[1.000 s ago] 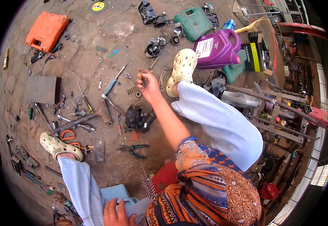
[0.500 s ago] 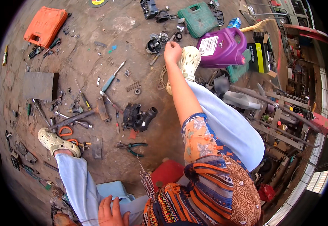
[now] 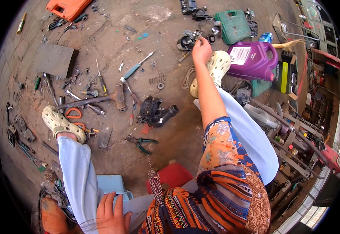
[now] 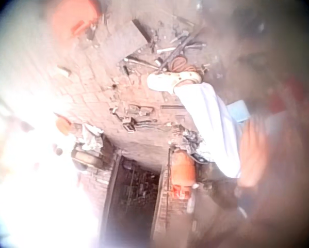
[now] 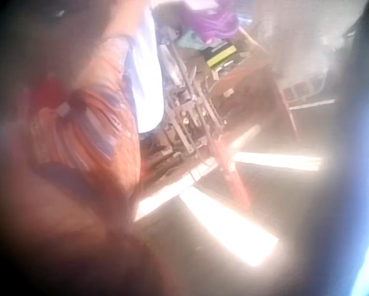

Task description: The person sits on a low stool and assembles small mechanical parts, including springs and metal components, using hands and a screwdriver. The person picks up parts from the floor, fits them together, and places the assembled unit down.

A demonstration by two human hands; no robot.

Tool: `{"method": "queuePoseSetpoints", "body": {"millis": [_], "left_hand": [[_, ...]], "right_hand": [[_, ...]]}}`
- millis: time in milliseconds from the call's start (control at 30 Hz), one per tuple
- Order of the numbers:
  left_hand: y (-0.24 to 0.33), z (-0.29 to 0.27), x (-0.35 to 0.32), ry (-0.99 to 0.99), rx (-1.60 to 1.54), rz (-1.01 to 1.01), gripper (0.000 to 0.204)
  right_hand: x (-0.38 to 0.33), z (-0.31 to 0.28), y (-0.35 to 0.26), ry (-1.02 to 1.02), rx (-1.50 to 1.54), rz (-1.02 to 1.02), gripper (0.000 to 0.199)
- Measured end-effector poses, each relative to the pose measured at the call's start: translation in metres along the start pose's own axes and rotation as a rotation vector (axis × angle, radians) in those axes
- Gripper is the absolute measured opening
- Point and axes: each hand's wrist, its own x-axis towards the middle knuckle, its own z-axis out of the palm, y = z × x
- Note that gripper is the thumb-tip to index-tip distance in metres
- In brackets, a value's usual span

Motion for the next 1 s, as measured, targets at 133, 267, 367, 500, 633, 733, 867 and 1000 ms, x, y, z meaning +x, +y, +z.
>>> {"method": "queuePoseSetpoints", "body": {"millis": [133, 267, 367, 500, 633, 733, 867, 1000], "left_hand": [[0.001, -0.006, 0.002, -0.021, -0.043, -0.040, 0.057], [0.001, -0.015, 0.004, -0.019, -0.101, -0.015, 0.059], [-0.002, -0.011, 0.002, 0.002, -0.109, 0.004, 0.059], [-0.001, -0.014, 0.005, -0.021, -0.122, -0.010, 0.060], [-0.001, -0.012, 0.004, -0.059, -0.124, -0.042, 0.060], [0.001, -0.015, 0.004, -0.079, -0.148, -0.063, 0.060], [-0.002, -0.012, -0.001, -0.086, -0.100, -0.044, 0.059], [-0.002, -0.009, -0.001, -0.090, -0.069, -0.056, 0.060]], "right_hand": [[-0.012, -0.014, -0.032, 0.113, 0.168, -0.014, 0.024], [-0.046, -0.010, -0.068, -0.082, 0.396, -0.201, 0.017], [-0.100, 0.000, -0.109, -0.607, 0.428, -0.327, 0.017], [-0.160, 0.031, -0.144, -0.795, 0.146, -0.336, 0.027], [-0.178, 0.053, -0.178, -0.786, -0.291, -0.372, 0.033], [-0.176, 0.061, -0.184, -0.818, -0.364, -0.280, 0.035], [-0.171, 0.063, -0.184, -0.826, -0.351, -0.212, 0.031], [-0.167, 0.061, -0.168, -0.950, 0.174, -0.058, 0.025]]}}
